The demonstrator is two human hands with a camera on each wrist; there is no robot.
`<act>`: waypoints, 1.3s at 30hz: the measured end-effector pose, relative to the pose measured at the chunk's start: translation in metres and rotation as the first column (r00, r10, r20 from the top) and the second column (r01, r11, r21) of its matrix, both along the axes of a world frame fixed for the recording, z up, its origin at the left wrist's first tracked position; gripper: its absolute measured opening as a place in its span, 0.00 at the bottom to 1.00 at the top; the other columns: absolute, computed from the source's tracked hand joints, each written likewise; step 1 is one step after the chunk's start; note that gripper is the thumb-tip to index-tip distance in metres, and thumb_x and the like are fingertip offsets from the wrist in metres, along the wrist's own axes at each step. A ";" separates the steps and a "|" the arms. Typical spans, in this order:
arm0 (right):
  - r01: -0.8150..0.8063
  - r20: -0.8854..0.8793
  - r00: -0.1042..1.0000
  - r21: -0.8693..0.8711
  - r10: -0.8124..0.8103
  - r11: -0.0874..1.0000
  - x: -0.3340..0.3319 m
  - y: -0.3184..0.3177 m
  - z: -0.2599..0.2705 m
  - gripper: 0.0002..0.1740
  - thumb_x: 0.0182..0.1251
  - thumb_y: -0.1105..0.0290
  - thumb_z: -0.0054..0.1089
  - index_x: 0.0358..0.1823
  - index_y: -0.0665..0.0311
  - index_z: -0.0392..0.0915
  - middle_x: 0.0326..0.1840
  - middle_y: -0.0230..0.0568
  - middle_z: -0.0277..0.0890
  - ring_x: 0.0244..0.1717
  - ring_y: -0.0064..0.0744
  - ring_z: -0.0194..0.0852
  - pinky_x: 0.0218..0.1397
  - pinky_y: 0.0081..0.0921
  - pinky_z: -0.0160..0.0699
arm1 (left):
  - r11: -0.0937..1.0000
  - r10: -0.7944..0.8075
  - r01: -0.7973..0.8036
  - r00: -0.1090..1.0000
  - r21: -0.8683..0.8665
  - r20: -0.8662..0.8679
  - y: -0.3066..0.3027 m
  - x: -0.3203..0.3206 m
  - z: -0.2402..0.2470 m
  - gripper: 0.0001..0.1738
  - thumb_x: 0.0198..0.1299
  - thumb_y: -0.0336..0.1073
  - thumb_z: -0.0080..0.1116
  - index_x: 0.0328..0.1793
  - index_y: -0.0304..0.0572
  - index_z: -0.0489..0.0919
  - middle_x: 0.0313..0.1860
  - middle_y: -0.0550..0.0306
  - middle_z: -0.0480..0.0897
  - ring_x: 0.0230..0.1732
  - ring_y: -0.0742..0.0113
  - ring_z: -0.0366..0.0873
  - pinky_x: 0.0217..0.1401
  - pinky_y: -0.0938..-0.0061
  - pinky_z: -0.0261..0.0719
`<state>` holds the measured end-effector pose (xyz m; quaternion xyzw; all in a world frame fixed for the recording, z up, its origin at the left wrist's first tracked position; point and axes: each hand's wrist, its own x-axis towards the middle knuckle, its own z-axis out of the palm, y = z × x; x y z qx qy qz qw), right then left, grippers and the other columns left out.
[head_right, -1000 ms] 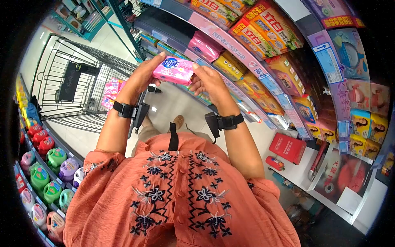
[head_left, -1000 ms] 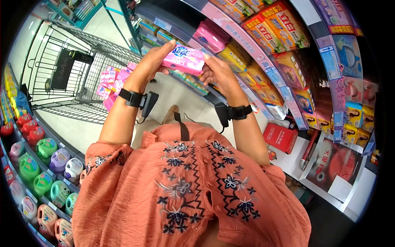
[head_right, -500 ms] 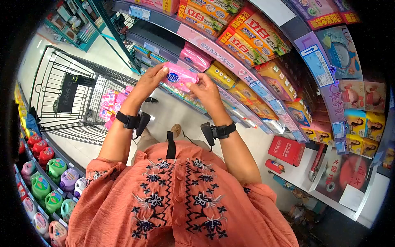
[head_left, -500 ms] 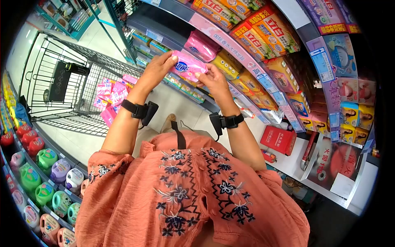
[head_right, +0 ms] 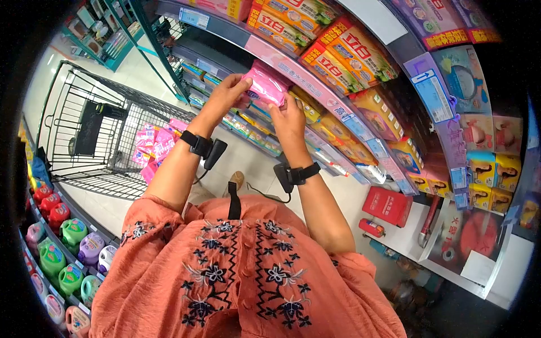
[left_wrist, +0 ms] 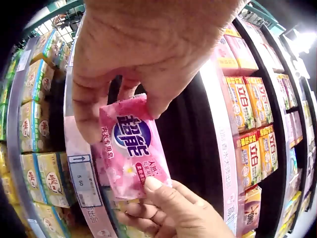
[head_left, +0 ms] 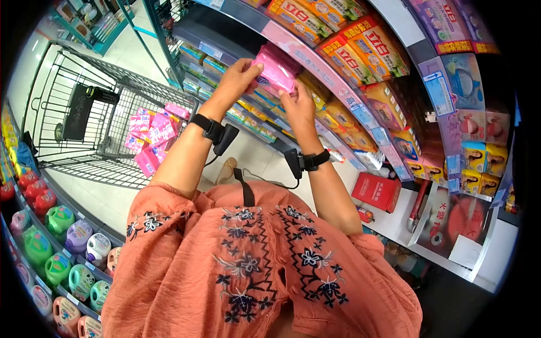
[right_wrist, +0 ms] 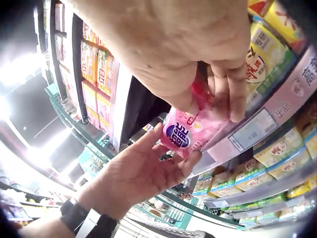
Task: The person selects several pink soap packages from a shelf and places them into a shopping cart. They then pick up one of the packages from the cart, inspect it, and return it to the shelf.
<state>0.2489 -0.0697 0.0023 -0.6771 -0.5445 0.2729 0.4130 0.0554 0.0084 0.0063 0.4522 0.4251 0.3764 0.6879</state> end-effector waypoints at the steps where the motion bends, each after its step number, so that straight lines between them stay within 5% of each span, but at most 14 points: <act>1: 0.009 -0.023 1.000 -0.002 -0.009 1.000 0.001 0.003 -0.003 0.27 0.68 0.72 0.65 0.66 0.73 0.70 0.39 0.37 0.79 0.35 0.21 0.81 0.40 0.19 0.81 | 1.000 -0.003 0.004 1.000 0.020 -0.002 0.004 0.003 0.000 0.31 0.68 0.54 0.63 0.63 0.34 0.75 0.44 0.59 0.80 0.38 0.71 0.81 0.40 0.75 0.83; 4: 0.093 -0.052 0.994 0.013 -0.092 0.996 -0.004 0.009 -0.009 0.27 0.61 0.69 0.69 0.61 0.71 0.76 0.40 0.51 0.83 0.37 0.38 0.84 0.44 0.32 0.82 | 1.000 0.002 -0.002 1.000 0.001 0.004 0.017 0.009 -0.012 0.29 0.69 0.53 0.62 0.61 0.34 0.75 0.42 0.60 0.79 0.35 0.72 0.80 0.39 0.76 0.83; 12: 0.113 -0.062 0.992 0.061 -0.110 0.992 -0.010 0.015 -0.002 0.26 0.64 0.69 0.64 0.61 0.72 0.71 0.35 0.49 0.83 0.35 0.42 0.86 0.43 0.37 0.83 | 0.997 0.044 -0.039 0.995 0.066 -0.086 0.026 0.012 -0.010 0.29 0.69 0.54 0.62 0.56 0.32 0.77 0.36 0.60 0.80 0.32 0.73 0.79 0.37 0.76 0.82; 21: 0.120 0.090 0.989 0.010 -0.120 0.993 -0.015 0.028 0.029 0.23 0.65 0.67 0.62 0.57 0.74 0.74 0.35 0.54 0.85 0.36 0.48 0.87 0.46 0.41 0.83 | 0.956 0.145 -0.065 0.952 0.285 -0.271 0.053 0.028 -0.017 0.28 0.66 0.50 0.61 0.49 0.24 0.81 0.27 0.41 0.85 0.29 0.55 0.86 0.35 0.62 0.80; 24: 0.062 0.113 0.992 -0.048 -0.057 0.997 -0.010 0.029 0.031 0.23 0.64 0.66 0.61 0.56 0.75 0.76 0.35 0.54 0.85 0.36 0.50 0.87 0.48 0.43 0.83 | 0.971 0.050 0.026 0.950 0.236 -0.309 0.057 0.027 -0.012 0.27 0.70 0.51 0.60 0.52 0.27 0.79 0.33 0.53 0.83 0.30 0.69 0.81 0.35 0.70 0.80; 27: 0.051 0.197 0.980 -0.068 -0.037 0.996 0.001 0.033 0.019 0.25 0.64 0.65 0.61 0.57 0.76 0.76 0.35 0.54 0.85 0.37 0.50 0.86 0.48 0.43 0.82 | 0.963 0.065 0.033 0.936 0.269 -0.345 0.060 0.029 -0.023 0.27 0.69 0.51 0.61 0.51 0.26 0.79 0.33 0.51 0.84 0.29 0.68 0.81 0.35 0.70 0.80; 30: 0.049 0.137 0.990 -0.085 -0.037 0.995 0.006 0.031 0.011 0.26 0.64 0.64 0.61 0.60 0.75 0.76 0.38 0.55 0.84 0.39 0.50 0.85 0.49 0.43 0.82 | 0.946 0.165 -0.058 0.933 0.320 -0.320 0.061 0.033 -0.039 0.29 0.64 0.51 0.63 0.46 0.23 0.82 0.32 0.34 0.86 0.37 0.44 0.87 0.45 0.57 0.82; 32: 0.060 0.085 0.995 -0.060 -0.055 0.996 0.006 0.029 0.000 0.27 0.65 0.64 0.60 0.61 0.74 0.76 0.42 0.57 0.83 0.41 0.49 0.85 0.49 0.43 0.82 | 0.946 0.174 -0.066 0.929 0.317 -0.326 0.062 0.035 -0.043 0.29 0.63 0.52 0.64 0.46 0.22 0.82 0.33 0.33 0.86 0.39 0.42 0.87 0.46 0.56 0.81; 39: -0.017 0.327 0.945 -0.041 0.029 0.999 -0.010 0.022 0.025 0.28 0.65 0.62 0.58 0.63 0.74 0.75 0.54 0.66 0.77 0.51 0.61 0.79 0.59 0.47 0.77 | 0.948 0.195 -0.064 0.892 0.313 -0.407 0.060 0.037 -0.031 0.29 0.63 0.51 0.63 0.43 0.23 0.83 0.39 0.28 0.85 0.46 0.35 0.85 0.51 0.53 0.80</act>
